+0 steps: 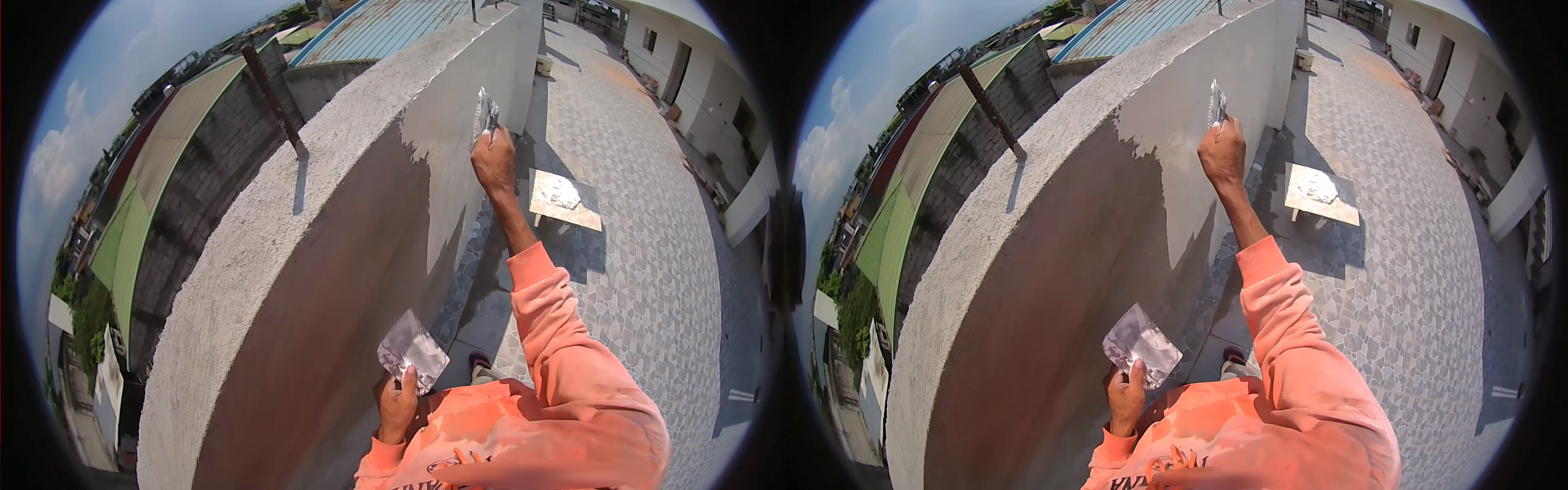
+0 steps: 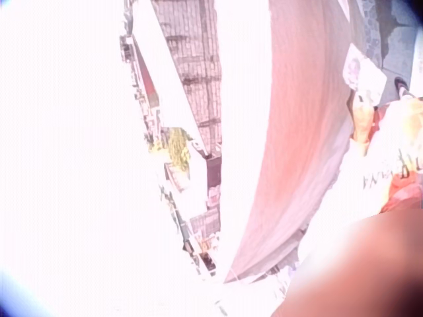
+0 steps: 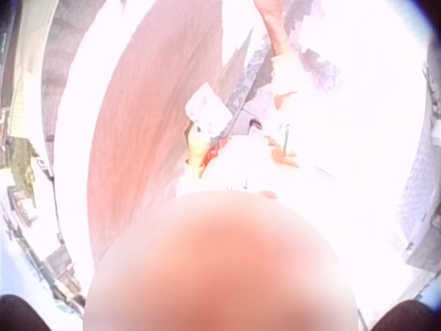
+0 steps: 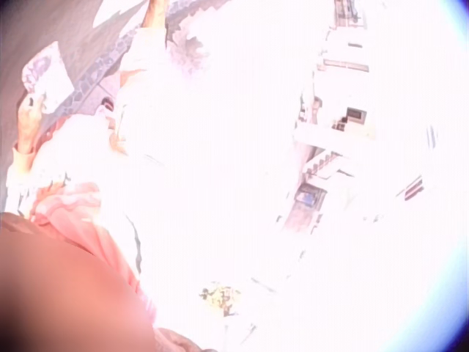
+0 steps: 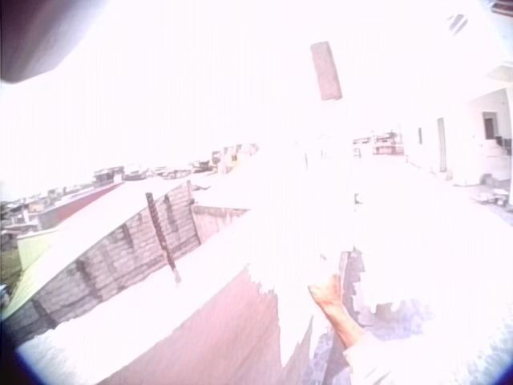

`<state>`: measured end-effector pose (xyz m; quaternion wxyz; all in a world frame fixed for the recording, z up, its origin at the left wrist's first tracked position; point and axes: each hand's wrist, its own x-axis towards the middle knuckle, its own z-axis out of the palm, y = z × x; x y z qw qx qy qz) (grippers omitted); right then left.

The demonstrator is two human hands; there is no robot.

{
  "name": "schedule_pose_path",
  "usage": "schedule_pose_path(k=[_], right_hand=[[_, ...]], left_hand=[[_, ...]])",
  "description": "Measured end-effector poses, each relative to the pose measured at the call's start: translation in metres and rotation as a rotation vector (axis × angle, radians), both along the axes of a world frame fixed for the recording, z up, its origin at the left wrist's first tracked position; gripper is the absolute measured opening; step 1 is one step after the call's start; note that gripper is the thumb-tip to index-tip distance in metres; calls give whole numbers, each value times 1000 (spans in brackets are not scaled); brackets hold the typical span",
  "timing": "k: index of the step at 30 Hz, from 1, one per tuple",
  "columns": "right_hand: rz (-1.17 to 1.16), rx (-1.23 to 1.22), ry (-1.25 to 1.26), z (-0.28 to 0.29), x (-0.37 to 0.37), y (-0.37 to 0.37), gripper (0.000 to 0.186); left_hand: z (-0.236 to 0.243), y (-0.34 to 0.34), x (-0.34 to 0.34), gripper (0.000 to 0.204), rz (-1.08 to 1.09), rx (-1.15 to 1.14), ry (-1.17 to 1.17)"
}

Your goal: Apply and smooth a thin layer of plaster or compound onto a wall surface using skimming tools.

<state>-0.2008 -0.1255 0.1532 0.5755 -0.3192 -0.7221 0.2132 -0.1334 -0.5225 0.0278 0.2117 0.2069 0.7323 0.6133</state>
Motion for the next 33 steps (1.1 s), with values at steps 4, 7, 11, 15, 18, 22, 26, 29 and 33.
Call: schedule_pose_path(k=[4,7,11,15,18,22,26,29,33], right_hand=[[-54,-156,-67,-22,-35,30,23],[-27,-55,-66,-41,-54,64,24],[139,-75,-77,-50,-58,62,24],[177,8,33,-59,-53,20,25],[206,32,68,-54,-41,-20,23],[262,12,65,-46,-30,-69,21],[244,107,18,-48,-23,-110,25],[234,161,-34,-54,-18,-138,32],[250,298,-30,-39,-1,-165,35]], left_hand=[[7,-7,3,22,24,41,-10],[7,-7,8,22,46,65,-7],[5,-9,11,23,106,52,42],[-11,-19,11,23,142,-54,44],[1,-17,11,24,105,-99,23],[2,-16,9,25,76,-4,-22],[1,-19,7,22,19,-6,-6],[5,-21,7,23,4,-31,-67],[4,-22,6,22,-49,-4,-2]])
